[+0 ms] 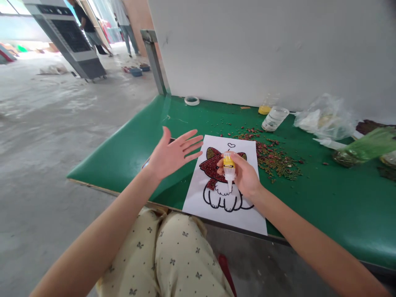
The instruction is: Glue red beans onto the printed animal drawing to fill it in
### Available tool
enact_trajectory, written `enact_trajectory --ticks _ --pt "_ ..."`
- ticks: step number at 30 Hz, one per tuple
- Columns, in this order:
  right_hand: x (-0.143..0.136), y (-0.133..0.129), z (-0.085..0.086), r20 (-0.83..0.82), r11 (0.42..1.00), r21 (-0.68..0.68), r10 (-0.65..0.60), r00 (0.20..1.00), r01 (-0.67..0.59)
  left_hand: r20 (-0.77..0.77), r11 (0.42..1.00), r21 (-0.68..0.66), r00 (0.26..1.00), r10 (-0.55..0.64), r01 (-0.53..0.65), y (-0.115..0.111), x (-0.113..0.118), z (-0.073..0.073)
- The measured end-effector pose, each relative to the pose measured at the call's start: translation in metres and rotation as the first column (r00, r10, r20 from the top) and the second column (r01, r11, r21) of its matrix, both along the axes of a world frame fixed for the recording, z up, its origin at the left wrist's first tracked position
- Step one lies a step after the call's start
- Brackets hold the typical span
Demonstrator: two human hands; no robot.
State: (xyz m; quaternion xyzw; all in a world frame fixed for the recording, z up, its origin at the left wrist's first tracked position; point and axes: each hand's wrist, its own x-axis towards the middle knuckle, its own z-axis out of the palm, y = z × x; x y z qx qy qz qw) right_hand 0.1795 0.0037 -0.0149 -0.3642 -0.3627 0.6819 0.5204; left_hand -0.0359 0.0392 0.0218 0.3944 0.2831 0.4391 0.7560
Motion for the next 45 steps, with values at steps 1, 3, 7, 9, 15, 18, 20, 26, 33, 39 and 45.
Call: enact_trajectory --ticks 1,3,7,9,15,18,20,26,33,39,45 --pt "0.000 0.000 0.000 -0.002 1.000 0.005 0.001 1.000 -0.001 0.068 0.999 0.011 0.996 -0.051 0.051 -0.002 0.000 0.003" --pt "0.001 0.000 -0.001 -0.007 1.000 0.014 0.006 1.000 -0.006 0.121 0.995 0.032 0.988 -0.101 0.097 -0.006 0.000 0.009" --pt "0.000 0.000 -0.001 0.001 1.000 0.008 0.004 1.000 -0.004 -0.009 0.995 0.078 0.998 -0.054 0.055 -0.007 -0.003 0.009" --pt "0.000 0.000 -0.001 0.015 1.000 0.014 0.000 1.000 -0.001 -0.230 0.986 0.163 0.971 0.064 -0.026 -0.004 -0.004 0.002" --pt "-0.002 -0.004 0.000 0.099 0.992 0.123 -0.036 0.994 0.024 -0.730 0.913 0.406 0.618 0.291 0.050 -0.008 0.010 -0.017" --pt "-0.003 -0.006 0.001 0.132 0.979 0.202 -0.065 0.989 0.037 -0.633 0.897 0.357 0.774 0.027 0.260 -0.017 0.022 -0.010" --pt "-0.002 -0.007 0.002 0.133 0.970 0.237 -0.079 0.988 0.046 -0.462 0.903 0.250 0.863 -0.205 0.349 -0.021 0.029 -0.004" --pt "0.003 -0.005 0.007 0.112 0.966 0.239 -0.123 0.986 0.093 -0.092 0.898 -0.108 0.895 -0.437 0.427 -0.018 0.033 -0.001" --pt "0.002 -0.007 0.005 0.198 0.958 0.282 -0.006 0.980 -0.051 -0.171 0.877 -0.016 0.863 -0.475 0.480 -0.021 0.032 -0.005" --pt "-0.004 -0.010 0.001 0.263 0.942 0.279 0.111 0.958 -0.186 -0.485 0.901 0.153 0.825 -0.290 0.406 -0.027 0.039 -0.009" --pt "-0.005 -0.008 0.001 0.233 0.958 0.275 0.012 0.972 -0.078 -0.575 0.891 0.331 0.815 -0.070 0.311 -0.029 0.043 -0.011"
